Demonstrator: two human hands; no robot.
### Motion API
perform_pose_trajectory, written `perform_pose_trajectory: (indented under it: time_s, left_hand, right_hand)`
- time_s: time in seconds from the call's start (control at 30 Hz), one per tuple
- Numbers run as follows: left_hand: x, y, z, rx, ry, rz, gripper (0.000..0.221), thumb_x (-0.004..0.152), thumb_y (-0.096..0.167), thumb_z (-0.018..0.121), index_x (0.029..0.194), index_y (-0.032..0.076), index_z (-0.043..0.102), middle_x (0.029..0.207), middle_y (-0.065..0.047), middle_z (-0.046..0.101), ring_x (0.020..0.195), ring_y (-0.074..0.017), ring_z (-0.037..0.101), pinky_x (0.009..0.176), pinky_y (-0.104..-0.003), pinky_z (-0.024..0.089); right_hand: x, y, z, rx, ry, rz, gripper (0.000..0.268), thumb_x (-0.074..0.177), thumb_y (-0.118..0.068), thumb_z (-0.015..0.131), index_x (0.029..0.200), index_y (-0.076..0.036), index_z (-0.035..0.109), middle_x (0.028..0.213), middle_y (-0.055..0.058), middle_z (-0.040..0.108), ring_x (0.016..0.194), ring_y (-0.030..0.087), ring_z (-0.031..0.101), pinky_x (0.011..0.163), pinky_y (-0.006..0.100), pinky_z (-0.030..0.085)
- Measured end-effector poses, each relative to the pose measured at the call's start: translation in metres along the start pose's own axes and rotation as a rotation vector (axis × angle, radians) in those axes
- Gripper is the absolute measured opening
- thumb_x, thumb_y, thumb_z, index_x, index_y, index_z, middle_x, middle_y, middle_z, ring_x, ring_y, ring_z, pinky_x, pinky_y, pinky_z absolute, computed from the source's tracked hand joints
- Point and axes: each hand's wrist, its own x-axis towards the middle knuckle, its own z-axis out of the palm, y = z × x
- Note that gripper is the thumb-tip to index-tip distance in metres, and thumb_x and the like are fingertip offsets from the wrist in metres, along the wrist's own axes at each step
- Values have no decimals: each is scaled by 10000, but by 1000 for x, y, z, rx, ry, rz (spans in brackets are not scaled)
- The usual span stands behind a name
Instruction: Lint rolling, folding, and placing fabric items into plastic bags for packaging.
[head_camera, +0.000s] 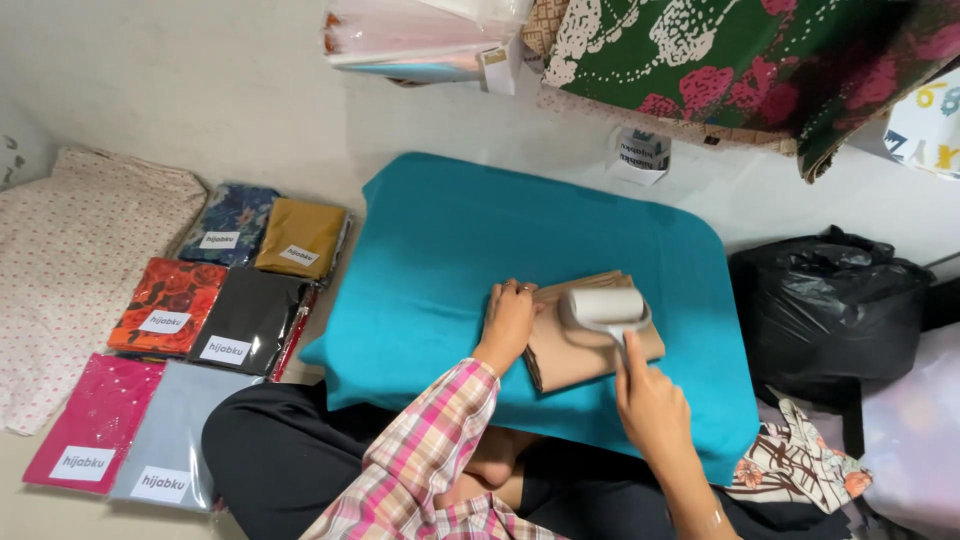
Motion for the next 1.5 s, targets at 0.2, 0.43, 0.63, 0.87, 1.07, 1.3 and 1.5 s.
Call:
perform_pose_trajectory:
  time_s: [0.2,0.43,0.63,0.87,1.07,1.3,1.5]
  left_hand:
    - [23,-17,6,27,-276,-153,547,811,514,774,1120,64,741,1106,-230,697,1024,-449,620,908,-525,492]
    - [56,127,-109,-280,-68,249,242,862,275,692,1058,158,611,847,-69,731,705,-318,699,628,-440,532]
    - [23,135,-117,-134,166,764,460,962,299,681,1375,107,617,980,-45,754,802,-186,716,688,-333,545]
    - [-69,50,-98,179,27,765,254,855,121,658,1108,125,679,1253,-19,667,1094,-196,648,910,-296,536]
    - [-76,60,-111,95,135,697,105,908,138,712,947,111,618,918,-35,572,837,-187,544,800,-298,495]
    - [-82,44,-99,134,194,673,139,1044,139,554,944,154,651,901,-4,613,926,-187,635,915,-306,546]
    - [-85,51,-100,-73,64,484,138,856,69,649,984,107,686,992,13,633,926,-155,623,797,-285,531]
  right_hand:
    - [56,6,-21,350,42,47,515,969,-224,547,1479,-153,527,861,229,742,748,492,688,660,568,509]
    - [15,65,-80,891,173,385,533,1026,-65,513,1559,-75,510,740,140,555,481,212,470,392,378,455]
    - [-18,84,-94,844,368,342,512,1098,11,488,1608,53,475,833,148,553,549,191,459,461,323,409]
    - [-23,48,-106,617,35,334,568,970,-91,608,1536,-67,556,639,195,681,393,271,591,383,377,445]
    - [-20,5,-33,209,-169,-43,592,915,-322,599,1496,-321,485,842,77,753,626,342,707,580,476,528]
    - [24,-18,-29,231,-279,-67,538,1018,-416,433,1553,-361,421,1040,170,771,875,435,745,762,551,593]
    - [-24,-10,-65,43,-383,108,566,945,-377,536,1504,-384,444,797,132,762,674,395,738,669,528,546]
